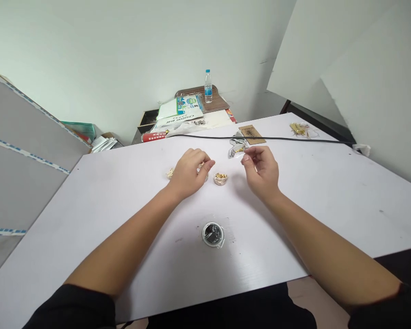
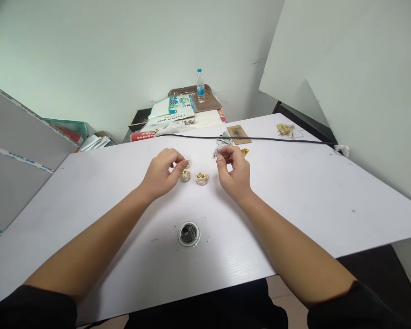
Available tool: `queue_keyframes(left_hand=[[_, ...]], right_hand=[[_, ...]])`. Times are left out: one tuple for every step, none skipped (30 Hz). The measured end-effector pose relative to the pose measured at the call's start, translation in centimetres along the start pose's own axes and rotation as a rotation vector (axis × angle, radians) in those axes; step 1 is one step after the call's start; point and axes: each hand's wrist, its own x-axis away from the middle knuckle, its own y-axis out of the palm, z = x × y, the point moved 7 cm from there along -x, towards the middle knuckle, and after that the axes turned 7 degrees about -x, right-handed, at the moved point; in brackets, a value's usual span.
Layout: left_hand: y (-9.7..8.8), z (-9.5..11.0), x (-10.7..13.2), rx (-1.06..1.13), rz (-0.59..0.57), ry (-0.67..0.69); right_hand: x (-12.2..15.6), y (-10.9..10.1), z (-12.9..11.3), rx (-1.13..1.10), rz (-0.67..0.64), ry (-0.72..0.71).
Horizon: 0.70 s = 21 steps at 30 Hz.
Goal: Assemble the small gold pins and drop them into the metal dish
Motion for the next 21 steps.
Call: queue_keyframes(left_hand=[[0.3,0.1,-0.7,-0.052,-0.047,0.020],[0.8,0.3,-1.4,-0.109,-0.100,0.048],[1.2,0.5,-1.9,-0.169,-0.153,0.081],[1.8,0.7,-2.3,-0.224,-0.206,0.121],[2.3,0.9,-2.6,-0.265,-0.256,0.163],[2.8,1.1,-2.8,-0.291,-0.300,0.202],[3.3,1.2,-3.0,-0.300,-0.336,0.236],[3.8,1.3,-3.1,-0.297,-0.365,0.262],[4.2,1.4,-3.2,-0.292,-0.388,0.277],[4.6,1.4,-3.2,-0.290,-0.406,0.285],[5.0,1.3,-3.2,-0.291,-0.420,0.286],[5.3,1.2,-3.2,-0.292,-0.431,0.286],[5.5,1.0,-3.2,-0.286,-0.437,0.283],[5.5,0.9,-3.2,-0.275,-0.434,0.279],[5.4,0.7,-3.3,-0.257,-0.422,0.274],[5.1,0.4,-3.3,-0.236,-0.399,0.265],[4.6,0.1,-3.4,-0.214,-0.368,0.255],[4.0,-0.3,-3.4,-0.195,-0.335,0.242],[3.3,-0.8,-3.4,-0.181,-0.303,0.225],[2.6,-1.3,-3.5,-0.172,-0.277,0.202],[2.0,-1.9,-3.4,-0.167,-0.257,0.171]], right_hand=[[-0.1,-0.1,0.0,0.021,0.004,-0.006],[-0.2,0.0,-0.1,0.043,0.000,-0.012],[-0.2,0.0,-0.1,0.065,-0.008,-0.015],[-0.2,0.1,-0.2,0.087,-0.019,-0.015],[-0.2,0.2,-0.2,0.105,-0.031,-0.013],[-0.1,0.3,-0.1,0.118,-0.040,-0.008],[-0.1,0.4,-0.1,0.126,-0.048,-0.002],[0.0,0.5,0.0,0.129,-0.054,0.001],[0.1,0.6,0.0,0.129,-0.058,0.001],[0.1,0.7,0.0,0.126,-0.063,-0.003],[0.2,0.8,0.0,0.122,-0.069,-0.007],[0.3,0.9,0.0,0.119,-0.076,-0.010],[0.3,1.0,0.0,0.116,-0.082,-0.009],[0.4,1.1,0.0,0.115,-0.087,-0.005],[0.4,1.1,0.1,0.114,-0.091,0.000],[0.5,1.2,0.1,0.114,-0.095,0.005],[0.5,1.2,0.2,0.117,-0.097,0.007],[0.6,1.2,0.3,0.119,-0.100,0.006],[0.7,1.2,0.3,0.121,-0.102,0.002],[0.7,1.3,0.3,0.123,-0.106,-0.002],[0.6,1.4,0.2,0.129,-0.113,-0.007]])
